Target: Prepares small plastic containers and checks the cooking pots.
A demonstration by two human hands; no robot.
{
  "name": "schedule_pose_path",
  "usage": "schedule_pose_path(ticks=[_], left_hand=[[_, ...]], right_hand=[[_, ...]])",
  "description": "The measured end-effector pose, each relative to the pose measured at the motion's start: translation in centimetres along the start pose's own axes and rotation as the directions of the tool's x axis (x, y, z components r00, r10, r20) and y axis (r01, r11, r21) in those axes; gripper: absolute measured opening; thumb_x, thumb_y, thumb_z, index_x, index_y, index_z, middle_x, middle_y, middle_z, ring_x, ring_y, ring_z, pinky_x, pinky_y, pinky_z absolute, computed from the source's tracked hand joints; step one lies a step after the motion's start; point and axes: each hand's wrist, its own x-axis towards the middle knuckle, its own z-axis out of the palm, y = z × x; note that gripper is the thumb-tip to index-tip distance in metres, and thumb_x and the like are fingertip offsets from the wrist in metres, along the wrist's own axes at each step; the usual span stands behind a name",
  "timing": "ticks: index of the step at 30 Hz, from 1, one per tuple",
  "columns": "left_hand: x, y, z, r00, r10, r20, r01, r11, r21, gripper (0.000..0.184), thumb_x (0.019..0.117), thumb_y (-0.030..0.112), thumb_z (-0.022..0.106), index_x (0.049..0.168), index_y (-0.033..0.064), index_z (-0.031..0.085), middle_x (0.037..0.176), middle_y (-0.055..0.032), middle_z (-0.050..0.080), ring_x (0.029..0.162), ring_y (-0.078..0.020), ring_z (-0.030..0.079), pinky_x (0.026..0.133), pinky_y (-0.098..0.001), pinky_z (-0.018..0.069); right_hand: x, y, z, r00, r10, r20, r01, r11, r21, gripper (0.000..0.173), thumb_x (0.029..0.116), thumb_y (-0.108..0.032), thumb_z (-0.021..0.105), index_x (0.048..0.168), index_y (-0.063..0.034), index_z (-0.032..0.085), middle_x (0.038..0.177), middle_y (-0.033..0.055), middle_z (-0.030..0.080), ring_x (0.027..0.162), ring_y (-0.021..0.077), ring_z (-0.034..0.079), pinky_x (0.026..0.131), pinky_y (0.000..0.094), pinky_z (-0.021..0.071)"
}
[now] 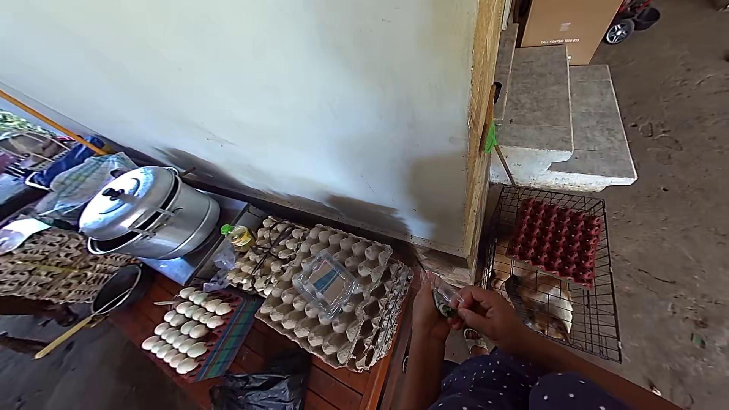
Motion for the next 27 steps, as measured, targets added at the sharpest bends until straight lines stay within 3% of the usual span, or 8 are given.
schedule_pose_path(ticks=[6, 10, 12, 14, 17, 19, 22, 27], left_hand=[[0.3, -0.4, -0.7, 0.981, 0.187, -0.060, -0.186, 0.982, 0.032, 0.041, 0.1141, 0.028, 0.028, 0.087, 0.0090, 0.052, 0.055, 0.0017, 0.052, 0.042, -0.0048, 0.047, 0.042, -0.0184, 0.0436], [0.9, -1.6, -0.6, 0.859, 0.496, -0.125, -0.466, 0.860, 0.211, 0.039, 0.1132, 0.019, 0.033, 0.081, 0.0070, 0.052, 0.056, 0.0044, 0.053, 0.043, -0.0013, 0.048, 0.043, -0.0157, 0.0417], [1.6, -1.9, -1.1, 0.783, 0.607, -0.138, -0.551, 0.778, 0.302, 0.039, 0.1126, 0.017, 0.035, 0.079, 0.0069, 0.051, 0.056, 0.0051, 0.051, 0.043, -0.0008, 0.046, 0.042, -0.0160, 0.0400], [2.0, -1.5, -1.5, 0.729, 0.670, -0.140, -0.587, 0.717, 0.376, 0.038, 0.1122, 0.017, 0.035, 0.080, 0.0069, 0.051, 0.058, 0.0054, 0.049, 0.045, -0.0006, 0.046, 0.044, -0.0161, 0.0416], [1.7, -1.1, -1.6, 0.751, 0.646, -0.136, -0.555, 0.729, 0.400, 0.038, 0.1124, 0.018, 0.036, 0.079, 0.0063, 0.050, 0.056, 0.0048, 0.048, 0.043, -0.0013, 0.045, 0.043, -0.0171, 0.0406], [1.2, -1.1, -1.4, 0.794, 0.596, -0.118, -0.504, 0.755, 0.418, 0.038, 0.1124, 0.018, 0.037, 0.079, 0.0059, 0.050, 0.055, 0.0042, 0.047, 0.043, -0.0021, 0.043, 0.043, -0.0178, 0.0388], [1.4, -1.0, -1.9, 0.781, 0.623, -0.047, -0.527, 0.698, 0.486, 0.038, 0.1099, 0.014, 0.043, 0.074, 0.0061, 0.052, 0.054, 0.0052, 0.047, 0.043, -0.0011, 0.042, 0.044, -0.0174, 0.0376], [0.9, -0.3, -2.3, 0.732, 0.680, 0.052, -0.585, 0.586, 0.560, 0.035, 0.1062, 0.011, 0.049, 0.071, 0.0081, 0.053, 0.055, 0.0085, 0.047, 0.047, 0.0023, 0.044, 0.049, -0.0147, 0.0395]], right_hand=[[0.6, 1.1, -0.9, 0.991, 0.125, -0.045, -0.115, 0.977, 0.177, 0.015, 0.0947, 0.004, 0.048, 0.092, -0.0074, 0.057, 0.096, -0.0016, 0.071, 0.077, 0.0059, 0.071, 0.074, 0.0240, 0.0612], [0.6, 1.0, -0.8, 0.967, 0.219, -0.130, -0.189, 0.960, 0.206, 0.014, 0.0975, 0.003, 0.045, 0.093, -0.0059, 0.055, 0.092, 0.0008, 0.072, 0.073, 0.0085, 0.071, 0.072, 0.0253, 0.0615], [0.0, 1.6, -0.4, 0.972, 0.020, -0.234, -0.040, 0.996, -0.079, 0.013, 0.0991, -0.004, 0.053, 0.109, 0.0029, 0.057, 0.107, 0.0075, 0.067, 0.081, 0.0097, 0.069, 0.073, 0.0257, 0.0600], [-0.1, 2.9, -0.9, 0.905, -0.382, -0.185, 0.237, 0.817, -0.525, 0.042, 0.1020, -0.030, 0.061, 0.124, 0.0050, 0.053, 0.127, 0.0205, 0.057, 0.098, 0.0113, 0.066, 0.081, 0.0225, 0.0566], [0.9, 2.5, -1.2, 0.799, -0.594, 0.093, 0.415, 0.433, -0.800, 0.036, 0.1022, -0.040, 0.060, 0.117, -0.0070, 0.064, 0.118, 0.0158, 0.067, 0.114, 0.0250, 0.065, 0.098, 0.0352, 0.0537], [1.7, 2.8, -0.9, 0.773, -0.584, 0.249, 0.480, 0.281, -0.831, 0.025, 0.0990, -0.028, 0.064, 0.112, -0.0084, 0.071, 0.107, 0.0102, 0.073, 0.102, 0.0262, 0.071, 0.091, 0.0375, 0.0576], [2.2, 3.3, -1.0, 0.755, -0.601, 0.261, 0.516, 0.301, -0.802, 0.023, 0.1000, -0.018, 0.061, 0.110, -0.0019, 0.075, 0.093, 0.0110, 0.075, 0.086, 0.0221, 0.073, 0.082, 0.0283, 0.0595], [2.0, 2.7, -1.8, 0.755, -0.634, 0.169, 0.529, 0.436, -0.729, 0.026, 0.1014, -0.022, 0.061, 0.111, -0.0008, 0.074, 0.097, 0.0121, 0.076, 0.092, 0.0161, 0.074, 0.088, 0.0208, 0.0563]])
